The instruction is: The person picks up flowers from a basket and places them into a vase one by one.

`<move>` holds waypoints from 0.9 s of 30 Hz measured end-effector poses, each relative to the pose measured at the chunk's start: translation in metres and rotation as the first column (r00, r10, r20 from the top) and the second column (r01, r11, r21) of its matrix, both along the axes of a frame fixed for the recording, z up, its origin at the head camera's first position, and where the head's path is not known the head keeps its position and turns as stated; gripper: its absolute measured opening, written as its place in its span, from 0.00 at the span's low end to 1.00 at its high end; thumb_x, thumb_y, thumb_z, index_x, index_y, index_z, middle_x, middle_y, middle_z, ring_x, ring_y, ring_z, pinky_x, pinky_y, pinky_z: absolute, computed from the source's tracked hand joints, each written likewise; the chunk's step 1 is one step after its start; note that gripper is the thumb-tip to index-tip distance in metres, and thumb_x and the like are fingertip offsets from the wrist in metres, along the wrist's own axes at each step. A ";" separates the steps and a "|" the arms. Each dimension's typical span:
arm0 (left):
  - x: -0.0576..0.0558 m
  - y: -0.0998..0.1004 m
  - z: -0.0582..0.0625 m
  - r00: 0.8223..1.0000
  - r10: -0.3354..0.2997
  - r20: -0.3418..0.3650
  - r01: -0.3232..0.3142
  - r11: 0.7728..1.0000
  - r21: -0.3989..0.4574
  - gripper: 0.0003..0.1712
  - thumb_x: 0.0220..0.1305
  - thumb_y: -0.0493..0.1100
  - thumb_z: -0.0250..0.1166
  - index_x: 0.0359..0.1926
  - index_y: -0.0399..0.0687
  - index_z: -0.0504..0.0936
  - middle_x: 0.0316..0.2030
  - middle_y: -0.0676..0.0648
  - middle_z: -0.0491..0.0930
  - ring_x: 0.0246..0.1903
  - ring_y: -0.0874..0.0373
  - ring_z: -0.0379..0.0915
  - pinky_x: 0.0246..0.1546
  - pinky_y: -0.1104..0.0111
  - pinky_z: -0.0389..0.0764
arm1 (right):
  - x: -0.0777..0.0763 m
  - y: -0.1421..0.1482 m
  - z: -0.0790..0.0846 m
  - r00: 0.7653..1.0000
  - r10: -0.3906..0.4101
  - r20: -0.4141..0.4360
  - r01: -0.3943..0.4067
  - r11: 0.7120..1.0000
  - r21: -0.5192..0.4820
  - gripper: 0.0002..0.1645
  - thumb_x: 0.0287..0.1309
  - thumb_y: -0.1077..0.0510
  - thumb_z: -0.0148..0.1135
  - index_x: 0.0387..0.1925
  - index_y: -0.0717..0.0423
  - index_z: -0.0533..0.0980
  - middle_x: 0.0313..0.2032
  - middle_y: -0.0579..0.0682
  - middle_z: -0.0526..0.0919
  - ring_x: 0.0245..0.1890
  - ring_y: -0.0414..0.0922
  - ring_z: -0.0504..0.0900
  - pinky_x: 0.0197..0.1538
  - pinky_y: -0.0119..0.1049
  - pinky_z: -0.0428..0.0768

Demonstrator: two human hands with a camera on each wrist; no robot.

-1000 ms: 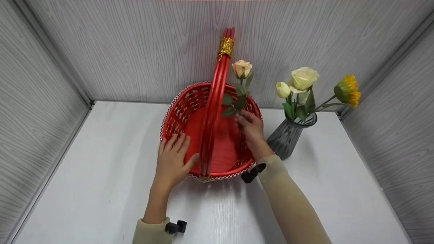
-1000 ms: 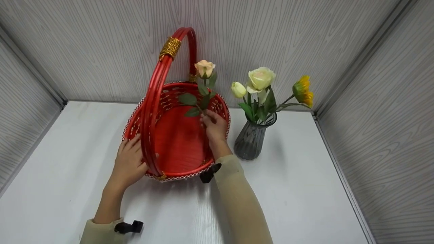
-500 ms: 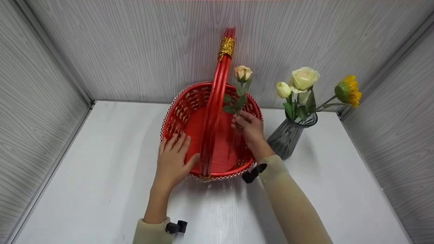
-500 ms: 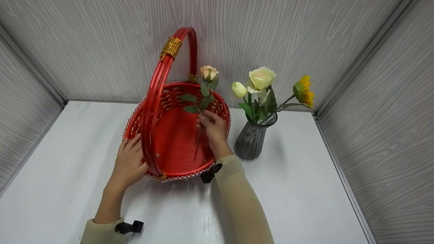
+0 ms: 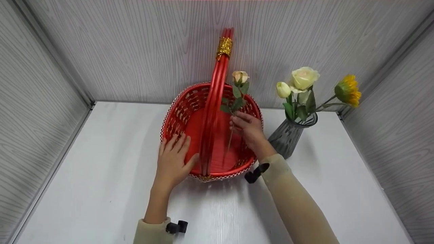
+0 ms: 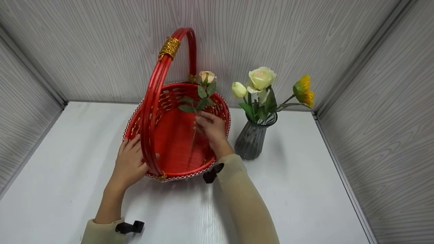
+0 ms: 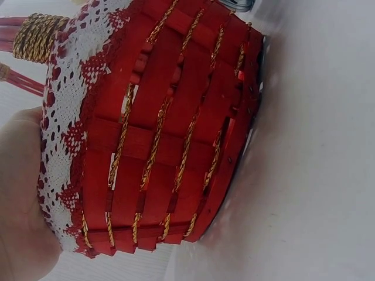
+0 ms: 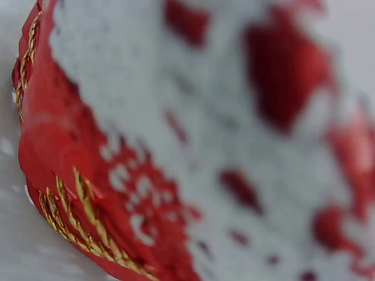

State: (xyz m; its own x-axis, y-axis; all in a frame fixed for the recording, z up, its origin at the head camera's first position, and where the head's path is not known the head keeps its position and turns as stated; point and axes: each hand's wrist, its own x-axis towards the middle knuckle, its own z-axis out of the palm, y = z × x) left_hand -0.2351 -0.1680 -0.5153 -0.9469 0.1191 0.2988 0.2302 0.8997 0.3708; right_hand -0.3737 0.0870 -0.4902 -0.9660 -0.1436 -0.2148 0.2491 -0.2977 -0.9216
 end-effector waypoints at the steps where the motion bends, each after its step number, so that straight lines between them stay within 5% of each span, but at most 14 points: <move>1: 0.000 0.000 0.000 1.000 0.000 -0.002 0.000 1.000 0.001 0.41 0.71 0.67 0.49 0.74 0.47 0.65 0.73 0.42 0.63 0.75 0.43 0.52 0.75 0.46 0.39 | 0.001 0.000 0.002 1.000 0.002 0.000 -0.002 1.000 -0.011 0.23 0.66 0.64 0.62 0.61 0.62 0.73 0.46 0.57 0.85 0.43 0.49 0.86 0.47 0.38 0.86; 27: -0.001 0.000 0.000 1.000 0.000 0.005 0.000 1.000 -0.012 0.42 0.70 0.67 0.49 0.74 0.47 0.64 0.73 0.42 0.63 0.74 0.41 0.53 0.75 0.45 0.39 | 0.034 0.019 0.025 0.998 0.016 0.059 -0.007 0.989 -0.148 0.16 0.67 0.67 0.60 0.55 0.63 0.74 0.39 0.52 0.87 0.37 0.42 0.87 0.46 0.34 0.85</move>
